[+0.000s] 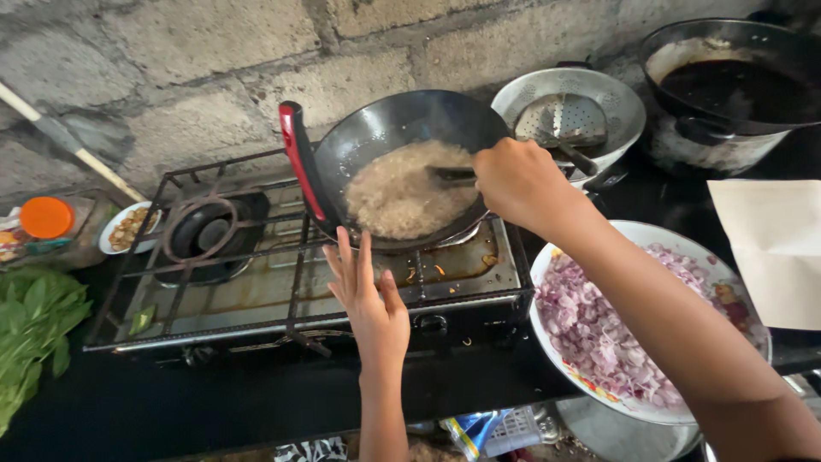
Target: The person fries chopped onions in a wok on a gas stove, stirring them with tongs.
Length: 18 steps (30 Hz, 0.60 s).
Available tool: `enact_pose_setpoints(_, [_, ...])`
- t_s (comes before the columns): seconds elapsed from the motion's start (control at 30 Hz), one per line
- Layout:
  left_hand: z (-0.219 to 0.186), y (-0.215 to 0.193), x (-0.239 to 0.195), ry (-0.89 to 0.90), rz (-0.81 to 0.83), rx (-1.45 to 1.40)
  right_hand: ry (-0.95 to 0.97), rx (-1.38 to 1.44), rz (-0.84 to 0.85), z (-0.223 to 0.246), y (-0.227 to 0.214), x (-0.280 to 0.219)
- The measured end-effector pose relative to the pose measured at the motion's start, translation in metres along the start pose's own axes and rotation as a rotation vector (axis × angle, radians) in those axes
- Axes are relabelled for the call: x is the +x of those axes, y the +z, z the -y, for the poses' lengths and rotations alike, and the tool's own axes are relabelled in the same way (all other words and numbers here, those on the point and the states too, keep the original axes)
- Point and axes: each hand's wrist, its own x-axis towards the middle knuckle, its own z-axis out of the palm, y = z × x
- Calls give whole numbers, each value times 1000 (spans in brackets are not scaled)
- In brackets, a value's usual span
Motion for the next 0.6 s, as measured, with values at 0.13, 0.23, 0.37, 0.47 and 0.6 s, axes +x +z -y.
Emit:
enact_pose_setpoints(0.13, [-4, 5, -1, 23, 17, -15, 3, 173, 83, 11, -35, -13])
enact_pose_setpoints(0.23, [-8, 6, 0, 44, 22, -25, -79, 232, 13, 15, -62, -25])
enact_pose_setpoints(0.37, [-11, -1, 2, 51, 11, -45, -16, 84, 21, 28, -82, -49])
enact_pose_setpoints(0.47, [-12, 0, 2, 68, -7, -45, -121, -5, -30, 30, -67, -56])
enact_pose_setpoints(0.6, [-14, 2, 2, 121, -35, -77, -59, -46, -93, 28, -13, -41])
